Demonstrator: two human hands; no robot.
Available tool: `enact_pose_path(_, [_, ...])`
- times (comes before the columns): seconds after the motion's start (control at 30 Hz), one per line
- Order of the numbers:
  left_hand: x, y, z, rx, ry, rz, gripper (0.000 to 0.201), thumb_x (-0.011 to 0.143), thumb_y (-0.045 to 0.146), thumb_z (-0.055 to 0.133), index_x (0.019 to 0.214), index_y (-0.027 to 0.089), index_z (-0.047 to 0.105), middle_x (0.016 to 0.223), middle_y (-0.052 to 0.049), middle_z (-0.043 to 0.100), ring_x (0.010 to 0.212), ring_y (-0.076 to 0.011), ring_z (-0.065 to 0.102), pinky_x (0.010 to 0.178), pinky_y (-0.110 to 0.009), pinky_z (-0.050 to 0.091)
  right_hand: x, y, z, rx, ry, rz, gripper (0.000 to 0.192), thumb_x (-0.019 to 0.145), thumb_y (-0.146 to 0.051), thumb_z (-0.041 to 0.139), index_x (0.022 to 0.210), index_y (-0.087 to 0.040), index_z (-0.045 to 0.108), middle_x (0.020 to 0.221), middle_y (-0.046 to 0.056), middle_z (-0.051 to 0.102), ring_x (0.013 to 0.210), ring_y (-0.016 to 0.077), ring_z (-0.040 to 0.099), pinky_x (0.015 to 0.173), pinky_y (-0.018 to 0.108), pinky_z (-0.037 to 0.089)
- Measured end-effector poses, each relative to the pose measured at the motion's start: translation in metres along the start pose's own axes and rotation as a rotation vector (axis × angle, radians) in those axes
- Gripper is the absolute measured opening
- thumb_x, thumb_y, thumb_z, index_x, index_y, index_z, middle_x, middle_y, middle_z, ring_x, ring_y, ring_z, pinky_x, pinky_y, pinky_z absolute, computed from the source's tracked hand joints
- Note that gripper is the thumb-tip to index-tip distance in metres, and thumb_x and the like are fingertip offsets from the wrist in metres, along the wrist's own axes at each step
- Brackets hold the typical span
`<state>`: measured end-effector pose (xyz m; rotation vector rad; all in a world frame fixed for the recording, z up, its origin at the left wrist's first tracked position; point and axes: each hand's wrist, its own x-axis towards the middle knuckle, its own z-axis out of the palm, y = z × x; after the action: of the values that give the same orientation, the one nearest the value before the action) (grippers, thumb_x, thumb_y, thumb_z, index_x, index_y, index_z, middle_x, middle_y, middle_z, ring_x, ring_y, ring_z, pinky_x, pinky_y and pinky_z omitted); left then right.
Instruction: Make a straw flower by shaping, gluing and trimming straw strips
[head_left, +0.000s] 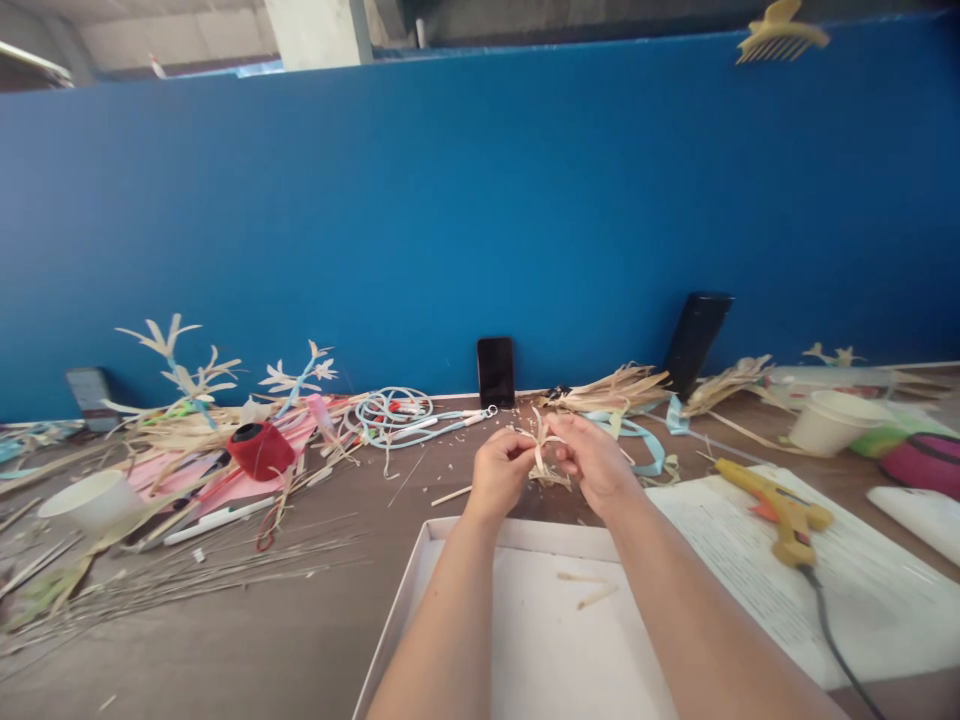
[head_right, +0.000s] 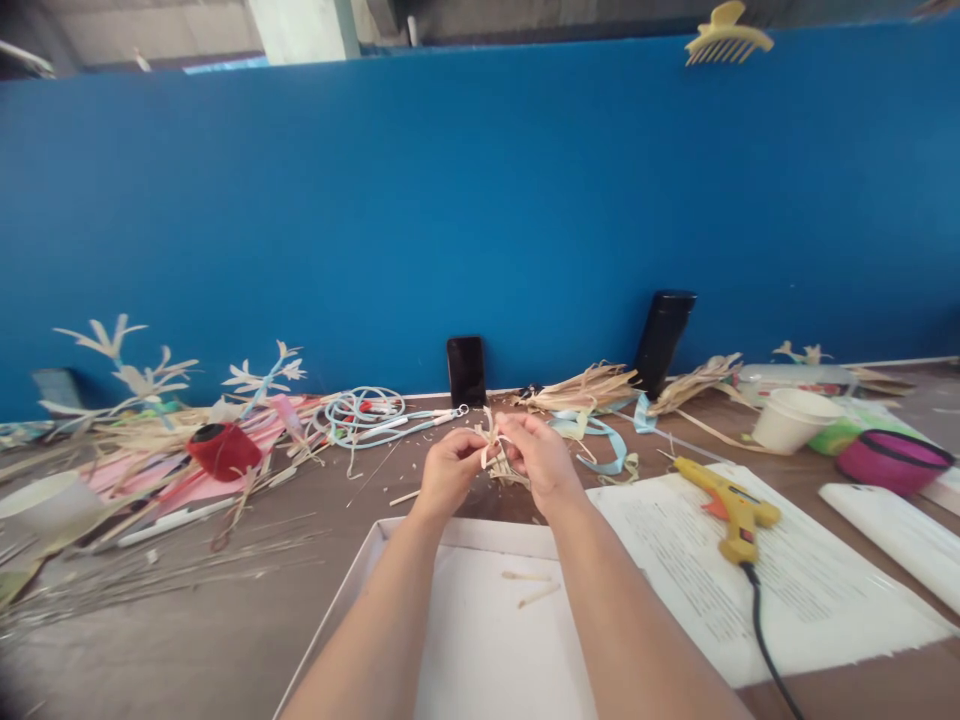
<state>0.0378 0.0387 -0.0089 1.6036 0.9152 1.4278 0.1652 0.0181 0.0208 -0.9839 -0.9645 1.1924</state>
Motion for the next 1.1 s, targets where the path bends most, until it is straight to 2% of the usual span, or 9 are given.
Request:
enact_pose_path(0.2, [-0.0001,0.0007,0.0002,0.012,-0.016,-0.008,0.017,0.066,0.034,0.069,0.065,0.017,0.067,0.070,-0.001,0.055,0.067,-0.0115,0.051,0.062,-0.022,0.039,0.0016,0.0024,-0.0021,-0.020,0.080,-0.002,0.025,0.063,-0.036,0.072,0.071,-0.017,0.058,0.055,-0.003,0.051,0.043,0.0053,0.037,0.037,0.017,0.020])
enact_pose_path(0.47, [0.0001,0.0001,-0.0002,-0.027,0.020,-0.027,0.016,0.064,0.033,0.070,0.064,0.017,0.068,0.070,-0.001,0.057,0.066,-0.0111,0.051,0.062,-0.022,0.039,0.0021,0.0023,-0.0019,-0.068,0.089,-0.040,0.023,0.065,-0.036,0.068,0.069,-0.017,0.058,0.059,0.000,0.057,0.043,0.0065,0.040,0.035,0.017,0.022])
enact_pose_path(0.67, [0.0007,-0.0029,0.0012,-0.156,-0.019,-0.184,0.021,0.062,0.034,0.071,0.068,0.015,0.067,0.063,0.000,0.061,0.058,-0.0100,0.051,0.056,-0.021,0.039,0.0017,0.0026,-0.0010,-0.055,0.121,-0.034,0.018,0.065,-0.033,0.066,0.067,-0.017,0.057,0.065,0.002,0.063,0.044,0.0067,0.044,0.034,0.017,0.023])
enact_pose_path(0.97, [-0.0001,0.0019,-0.0006,-0.147,-0.035,-0.203,0.021,0.061,0.035,0.071,0.066,0.015,0.066,0.061,0.001,0.059,0.055,-0.0084,0.048,0.055,-0.020,0.037,0.0016,0.0017,0.0003,-0.047,0.130,-0.015,0.011,0.064,-0.023,0.061,0.069,-0.017,0.053,0.066,0.002,0.061,0.045,0.0063,0.044,0.033,0.015,0.023])
enact_pose_path(1.1, [-0.0009,0.0029,-0.0005,-0.129,-0.070,-0.202,0.024,0.061,0.037,0.071,0.066,0.014,0.066,0.060,0.001,0.058,0.055,-0.0086,0.047,0.054,-0.021,0.035,0.0019,0.0008,-0.0011,-0.044,0.109,0.009,0.013,0.061,-0.019,0.059,0.072,-0.018,0.052,0.059,-0.001,0.057,0.043,0.0056,0.041,0.033,0.015,0.021])
